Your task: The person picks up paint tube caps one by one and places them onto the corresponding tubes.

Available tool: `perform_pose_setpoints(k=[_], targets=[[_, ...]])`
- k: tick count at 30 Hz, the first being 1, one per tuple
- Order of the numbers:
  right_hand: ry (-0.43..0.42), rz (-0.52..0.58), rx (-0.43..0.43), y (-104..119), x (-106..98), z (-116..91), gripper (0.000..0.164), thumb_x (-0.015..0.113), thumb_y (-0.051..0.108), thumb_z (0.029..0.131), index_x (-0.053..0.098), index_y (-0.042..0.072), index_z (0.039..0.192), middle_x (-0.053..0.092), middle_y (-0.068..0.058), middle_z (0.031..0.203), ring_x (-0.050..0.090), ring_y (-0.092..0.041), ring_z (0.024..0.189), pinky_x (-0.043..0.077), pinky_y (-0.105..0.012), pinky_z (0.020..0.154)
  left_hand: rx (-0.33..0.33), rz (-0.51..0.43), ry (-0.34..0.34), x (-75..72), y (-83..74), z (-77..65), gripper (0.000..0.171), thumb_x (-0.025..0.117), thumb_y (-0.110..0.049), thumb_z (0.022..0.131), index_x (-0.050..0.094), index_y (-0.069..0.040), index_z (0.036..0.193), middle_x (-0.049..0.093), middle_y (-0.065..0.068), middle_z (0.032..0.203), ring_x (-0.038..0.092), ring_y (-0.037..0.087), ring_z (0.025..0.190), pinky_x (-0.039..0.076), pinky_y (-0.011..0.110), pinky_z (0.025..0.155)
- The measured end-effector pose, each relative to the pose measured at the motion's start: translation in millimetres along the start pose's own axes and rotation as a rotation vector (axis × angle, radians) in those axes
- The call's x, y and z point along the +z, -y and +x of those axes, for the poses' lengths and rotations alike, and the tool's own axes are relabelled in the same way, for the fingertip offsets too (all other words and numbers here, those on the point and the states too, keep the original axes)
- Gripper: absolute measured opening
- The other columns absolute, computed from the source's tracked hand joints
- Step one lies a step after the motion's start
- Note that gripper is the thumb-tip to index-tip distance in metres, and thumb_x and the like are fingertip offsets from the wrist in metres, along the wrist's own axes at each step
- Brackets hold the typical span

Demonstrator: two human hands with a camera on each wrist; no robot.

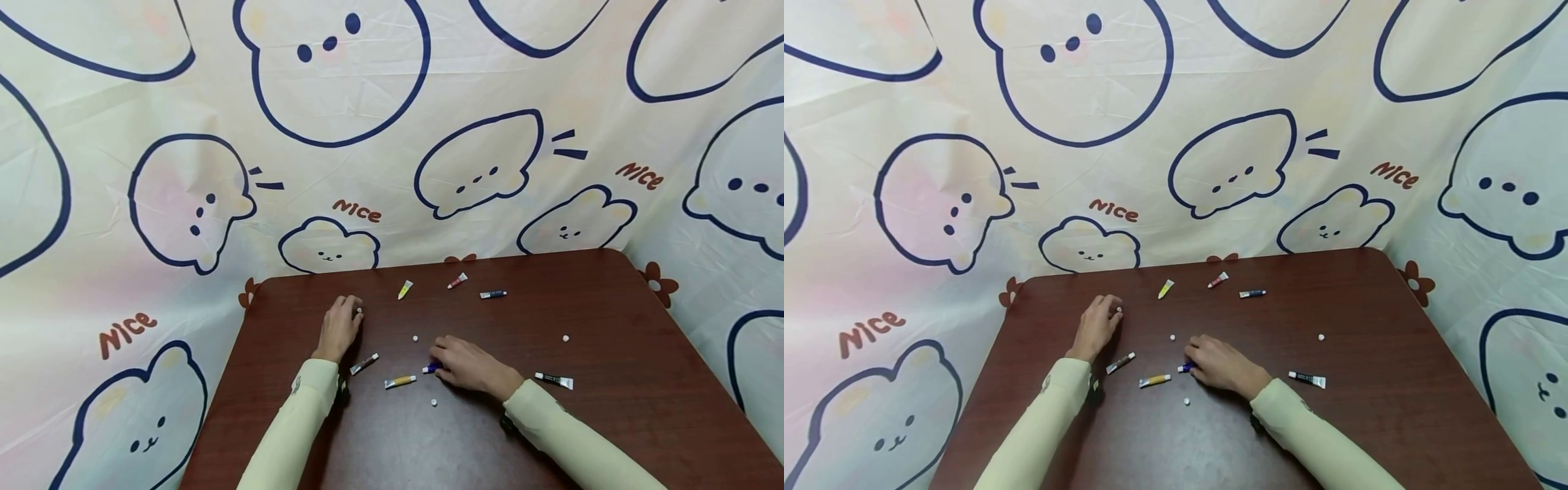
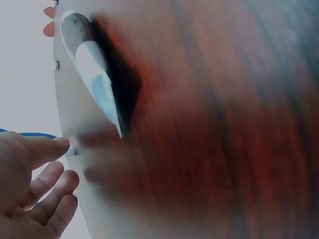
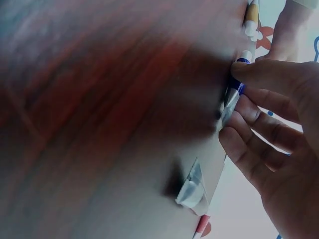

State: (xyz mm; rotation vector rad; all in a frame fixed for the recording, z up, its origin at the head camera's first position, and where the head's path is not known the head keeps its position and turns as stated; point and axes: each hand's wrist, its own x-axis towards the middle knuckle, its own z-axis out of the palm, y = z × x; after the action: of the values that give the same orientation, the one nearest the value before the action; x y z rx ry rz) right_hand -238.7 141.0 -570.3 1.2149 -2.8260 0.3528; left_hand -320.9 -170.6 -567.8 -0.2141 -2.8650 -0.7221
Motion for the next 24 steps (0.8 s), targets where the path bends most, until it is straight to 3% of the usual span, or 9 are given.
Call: perform_pose_setpoints(k=[8,14,24], targets=[[-0.022,0.027,0.051,-7.5,-10.7,0.3,0.026,0.083,0.033,0.099,0.075,0.012,0.111,0.063,0.002,0.103,0.055,-0.010,0.088,0.057,-0.030,0.077,0.008,0.006,0.000,0.4,-0.4,0.5,0.027,0.076,-0.010,0.103,0.072,-0.007,0.130,0.069,0.018,0.128,0.070,0.043,0.113,0.059,0.056,0.096],[-0.066,-0.003,0.084,-28.9,-20.4,5.2,0.019,0.080,0.029,0.101,0.075,0.014,0.111,0.065,0.000,0.104,0.059,-0.012,0.090,0.058,-0.032,0.080,0.020,0.022,-0.006,1.4,-0.1,0.4,0.027,0.076,-0.009,0.103,0.073,-0.007,0.130,0.069,0.018,0.125,0.071,0.041,0.110,0.060,0.055,0.095],[-0.141,0.001,0.159,-63.3,-29.0,19.4,0.021,0.078,0.022,0.102,0.074,0.009,0.119,0.068,-0.007,0.115,0.067,-0.020,0.103,0.062,-0.039,0.088,0.028,0.025,-0.003,1.1,-0.1,2.2,0.025,0.075,-0.008,0.103,0.075,-0.006,0.129,0.069,0.018,0.121,0.070,0.040,0.107,0.060,0.055,0.094]])
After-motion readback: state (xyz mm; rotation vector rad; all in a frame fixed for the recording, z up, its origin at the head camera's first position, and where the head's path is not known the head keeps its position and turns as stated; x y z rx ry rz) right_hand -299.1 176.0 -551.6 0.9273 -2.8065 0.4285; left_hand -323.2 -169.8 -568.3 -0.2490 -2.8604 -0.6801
